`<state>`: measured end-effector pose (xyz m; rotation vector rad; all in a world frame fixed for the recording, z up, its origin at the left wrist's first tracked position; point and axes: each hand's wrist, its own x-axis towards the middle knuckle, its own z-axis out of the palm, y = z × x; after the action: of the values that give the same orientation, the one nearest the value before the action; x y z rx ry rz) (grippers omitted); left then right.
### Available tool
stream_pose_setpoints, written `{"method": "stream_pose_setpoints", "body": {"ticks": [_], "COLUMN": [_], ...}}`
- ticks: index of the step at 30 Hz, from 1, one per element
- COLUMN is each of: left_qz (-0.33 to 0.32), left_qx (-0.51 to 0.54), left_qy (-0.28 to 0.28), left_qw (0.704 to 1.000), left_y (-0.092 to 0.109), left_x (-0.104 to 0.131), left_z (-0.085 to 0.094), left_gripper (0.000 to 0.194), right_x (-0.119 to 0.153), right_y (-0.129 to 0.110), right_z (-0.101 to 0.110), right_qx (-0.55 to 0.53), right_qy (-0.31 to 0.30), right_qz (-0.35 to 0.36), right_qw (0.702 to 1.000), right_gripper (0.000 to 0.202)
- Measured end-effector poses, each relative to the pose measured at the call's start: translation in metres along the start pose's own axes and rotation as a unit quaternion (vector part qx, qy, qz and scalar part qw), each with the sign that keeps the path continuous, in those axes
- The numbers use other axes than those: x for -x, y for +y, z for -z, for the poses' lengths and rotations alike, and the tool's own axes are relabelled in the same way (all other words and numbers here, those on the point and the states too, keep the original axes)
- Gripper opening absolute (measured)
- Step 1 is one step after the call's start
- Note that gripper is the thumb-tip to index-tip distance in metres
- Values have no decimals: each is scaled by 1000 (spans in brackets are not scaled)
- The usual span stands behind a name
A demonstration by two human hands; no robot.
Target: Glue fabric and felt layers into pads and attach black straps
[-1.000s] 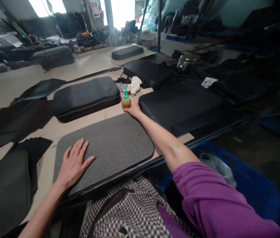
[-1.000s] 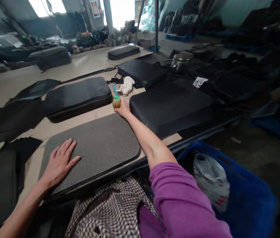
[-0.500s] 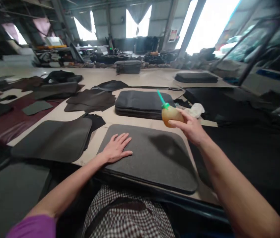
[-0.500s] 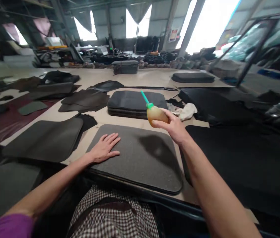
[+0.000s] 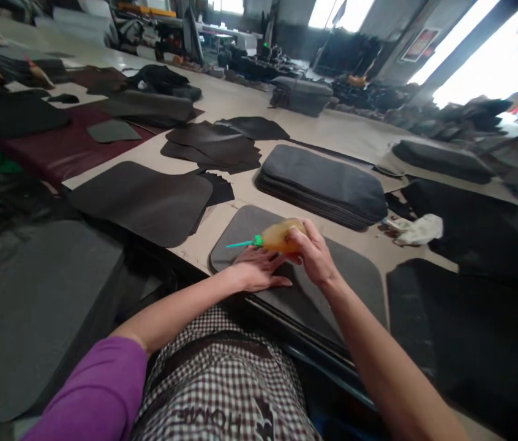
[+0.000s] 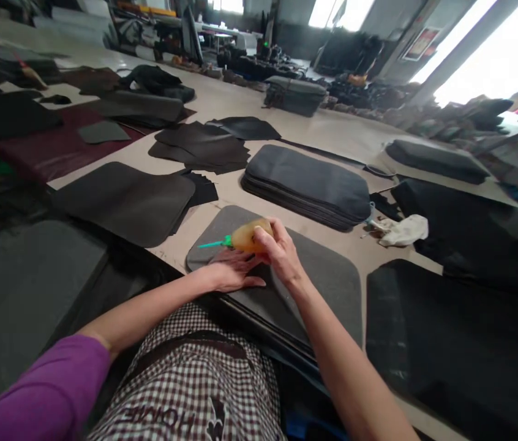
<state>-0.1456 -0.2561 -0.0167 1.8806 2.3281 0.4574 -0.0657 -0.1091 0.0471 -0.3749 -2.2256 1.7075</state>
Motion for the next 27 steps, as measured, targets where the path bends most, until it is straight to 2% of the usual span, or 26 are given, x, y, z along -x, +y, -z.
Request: {"method": "stream_pose_setpoints", "body": {"ticks": [4, 7, 11, 15, 22, 27], "left_qz": [22, 39, 52, 48, 41, 6], "left_qx": [31, 64, 96, 111, 73, -39], "left_qy": [-30, -29, -27, -39, -3, 71], "left_qw": [999, 997, 994, 992, 996, 997], "left_y": [-3, -6, -8, -9, -6, -3], "left_x": [-2, -3, -5, -7, -3, 1], "left_z": [-9, -18, -31, -39, -28, -15], "left_gripper": [83, 87, 93, 90, 86, 82], "right_x": [-9, -13, -15, -17, -32, -62], "right_y": [-3, -3, -4, -5, 2, 15], "right_z": [-7, -9, -11, -15, -13, 1], "right_qx": [20, 35, 67, 99, 93, 73], "right_qy": [-70, -111, -131, -142, -182, -185], "right_qz": [37, 51, 67, 92, 91, 127], "right_qw": [997, 992, 987, 981, 975, 972], "right_gripper": [59, 65, 64, 60, 64, 65]}}
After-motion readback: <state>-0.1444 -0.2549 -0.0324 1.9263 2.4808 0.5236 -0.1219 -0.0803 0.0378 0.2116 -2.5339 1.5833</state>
